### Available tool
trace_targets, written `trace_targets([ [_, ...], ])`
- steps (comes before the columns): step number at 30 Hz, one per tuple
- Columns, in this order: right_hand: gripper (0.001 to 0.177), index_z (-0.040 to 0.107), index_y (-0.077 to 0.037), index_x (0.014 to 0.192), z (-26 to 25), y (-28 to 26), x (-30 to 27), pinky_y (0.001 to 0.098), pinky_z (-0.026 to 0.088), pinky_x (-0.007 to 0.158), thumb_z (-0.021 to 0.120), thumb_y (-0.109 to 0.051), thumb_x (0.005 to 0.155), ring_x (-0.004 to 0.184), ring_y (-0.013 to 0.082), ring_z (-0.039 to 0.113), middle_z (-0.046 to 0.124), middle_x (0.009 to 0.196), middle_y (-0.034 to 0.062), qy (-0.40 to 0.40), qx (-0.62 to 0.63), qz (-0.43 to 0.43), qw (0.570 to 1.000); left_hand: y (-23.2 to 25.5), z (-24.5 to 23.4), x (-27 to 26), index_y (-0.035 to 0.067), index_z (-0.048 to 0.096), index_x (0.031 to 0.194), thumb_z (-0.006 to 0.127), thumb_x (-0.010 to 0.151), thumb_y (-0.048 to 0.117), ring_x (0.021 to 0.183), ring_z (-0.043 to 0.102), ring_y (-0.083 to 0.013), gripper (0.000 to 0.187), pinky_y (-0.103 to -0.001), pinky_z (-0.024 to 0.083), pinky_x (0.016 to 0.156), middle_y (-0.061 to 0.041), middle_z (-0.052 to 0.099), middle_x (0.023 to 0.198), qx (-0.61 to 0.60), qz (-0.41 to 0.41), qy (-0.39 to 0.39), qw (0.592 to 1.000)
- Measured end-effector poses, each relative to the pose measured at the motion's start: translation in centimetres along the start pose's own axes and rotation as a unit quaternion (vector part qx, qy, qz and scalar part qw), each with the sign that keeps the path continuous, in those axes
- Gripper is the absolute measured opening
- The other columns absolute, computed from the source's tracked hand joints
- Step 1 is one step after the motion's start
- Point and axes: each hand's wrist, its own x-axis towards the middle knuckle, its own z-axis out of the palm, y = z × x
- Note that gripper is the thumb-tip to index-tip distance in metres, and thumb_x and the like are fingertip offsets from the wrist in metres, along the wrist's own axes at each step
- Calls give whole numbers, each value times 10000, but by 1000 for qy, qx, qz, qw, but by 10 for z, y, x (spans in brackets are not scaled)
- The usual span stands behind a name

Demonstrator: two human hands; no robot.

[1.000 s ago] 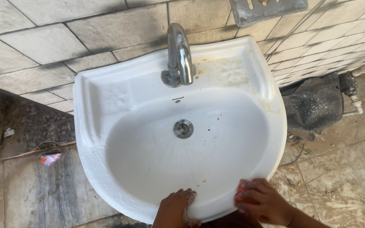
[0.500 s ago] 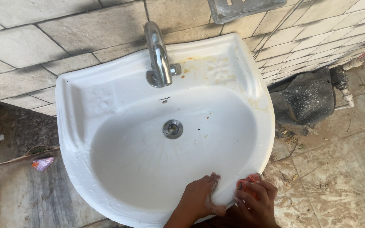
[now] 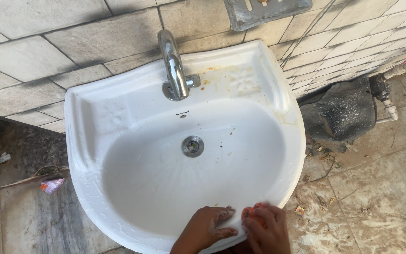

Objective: The person scrubs a white ceramic sink with a red cloth, focusing on the basin, drain, and faucet area. The person repeatedly wipes and scrubs different parts of the sink surface.

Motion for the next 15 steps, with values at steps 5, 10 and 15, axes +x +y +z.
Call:
trace_targets([
  [5,154,734,-198,865,-36,62,50,421,513,862,817,-281,766,1028,270,576,654,1085,10,-89,-7,-66,994,-11,-20,-21,99,717,1251,808,796,395,1262,637,-236,551,-329,479,1084,-76,693,1320,25,-71,-20,997],
  [10,183,724,-149,988,-60,98,105,436,475,893,737,-264,846,1068,311,520,641,1126,48,-39,-164,74,983,-32,-25,-32,88,728,1239,758,840,308,1284,645,-207,457,-311,476,1096,-72,705,1319,-31,-79,-18,996],
  [15,153,710,-151,918,-19,-11,46,446,481,884,733,-225,786,1023,295,561,670,1049,8,-136,51,-83,986,-38,-24,-31,89,717,1240,726,868,275,1252,655,-225,416,-307,475,1092,-71,703,1329,-7,-85,-20,996],
])
